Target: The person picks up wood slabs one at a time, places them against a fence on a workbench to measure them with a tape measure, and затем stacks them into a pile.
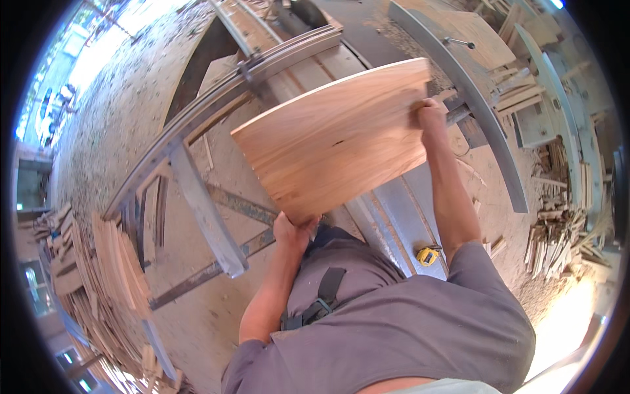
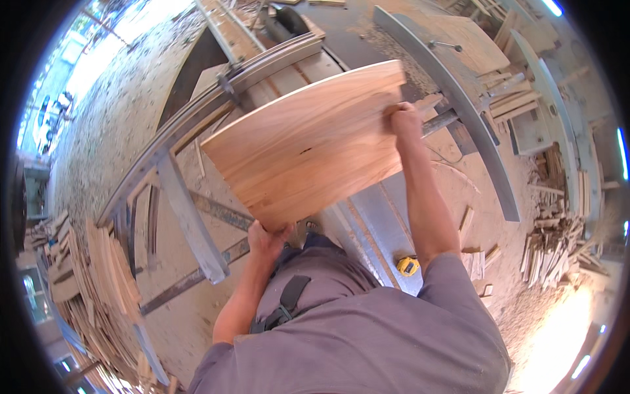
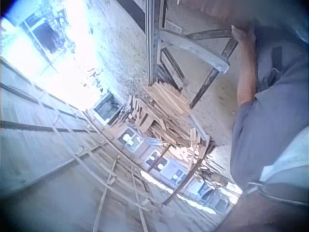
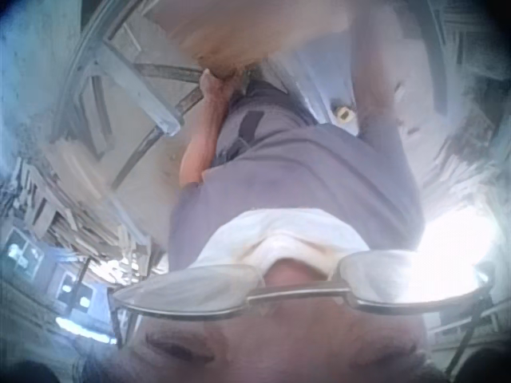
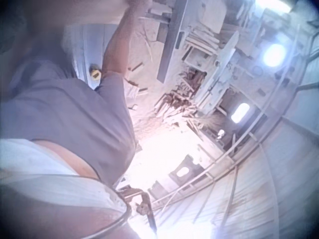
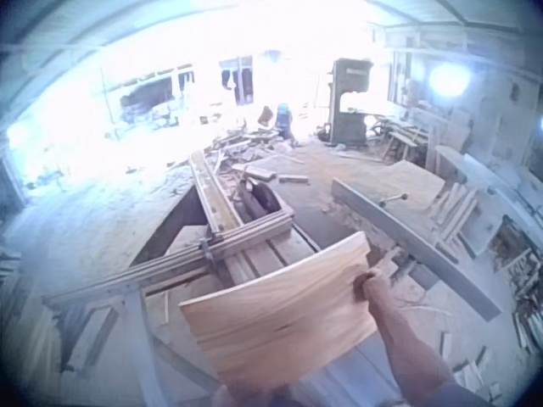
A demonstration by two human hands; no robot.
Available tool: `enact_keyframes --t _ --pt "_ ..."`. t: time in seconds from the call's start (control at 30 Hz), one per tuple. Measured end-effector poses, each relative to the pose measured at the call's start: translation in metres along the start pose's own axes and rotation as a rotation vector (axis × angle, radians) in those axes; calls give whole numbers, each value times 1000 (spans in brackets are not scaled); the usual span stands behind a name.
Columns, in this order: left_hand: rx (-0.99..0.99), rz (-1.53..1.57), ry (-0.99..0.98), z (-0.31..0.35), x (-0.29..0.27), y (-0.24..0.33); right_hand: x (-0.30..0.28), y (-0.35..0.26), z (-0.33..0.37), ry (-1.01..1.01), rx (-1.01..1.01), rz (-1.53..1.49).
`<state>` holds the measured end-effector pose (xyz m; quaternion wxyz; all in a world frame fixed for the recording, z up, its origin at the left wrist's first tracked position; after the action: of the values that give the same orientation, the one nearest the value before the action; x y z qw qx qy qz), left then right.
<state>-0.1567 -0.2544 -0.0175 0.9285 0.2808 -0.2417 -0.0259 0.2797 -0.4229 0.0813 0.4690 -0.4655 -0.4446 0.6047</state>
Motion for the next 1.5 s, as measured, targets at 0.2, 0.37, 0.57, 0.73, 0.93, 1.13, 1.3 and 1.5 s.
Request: enact_keyframes --t 0.2,0.37,0.57,0.73,0.93,1.13,1.3,1.5 --pt "-273 -152 31 30 19 -9 37 19 -24 78 -316 288" --pt "32 -748 237 15 -35 28 44 28 87 -187 -918 643" --pt "761 -812 233 -59 76 154 19 58 207 -581 -760 717" --pt "849 -966 309 -153 158 211 49 60 186 -651 -792 870" --pt "1014 -1194 450 -204 178 256 82 50 161 -602 -798 786" --pt "1074 -1431 575 -203 208 292 131 41 112 -566 -838 744" --pt "902 -1275 473 -197 228 317 167 38 89 -582 -844 749" --pt "1241 -987 354 -201 144 244 172 33 90 -588 -870 782"
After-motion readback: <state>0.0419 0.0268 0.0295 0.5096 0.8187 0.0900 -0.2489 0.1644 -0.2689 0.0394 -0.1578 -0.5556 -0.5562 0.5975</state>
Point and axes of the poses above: each hand's wrist, its own z-axis away from the middle knuckle, its own x-axis out of the palm, y = z × x, the point moved 6 cm from there along -z, towards the middle knuckle, and after that the axes turned 7 degrees about y, right-handed, at the moved point
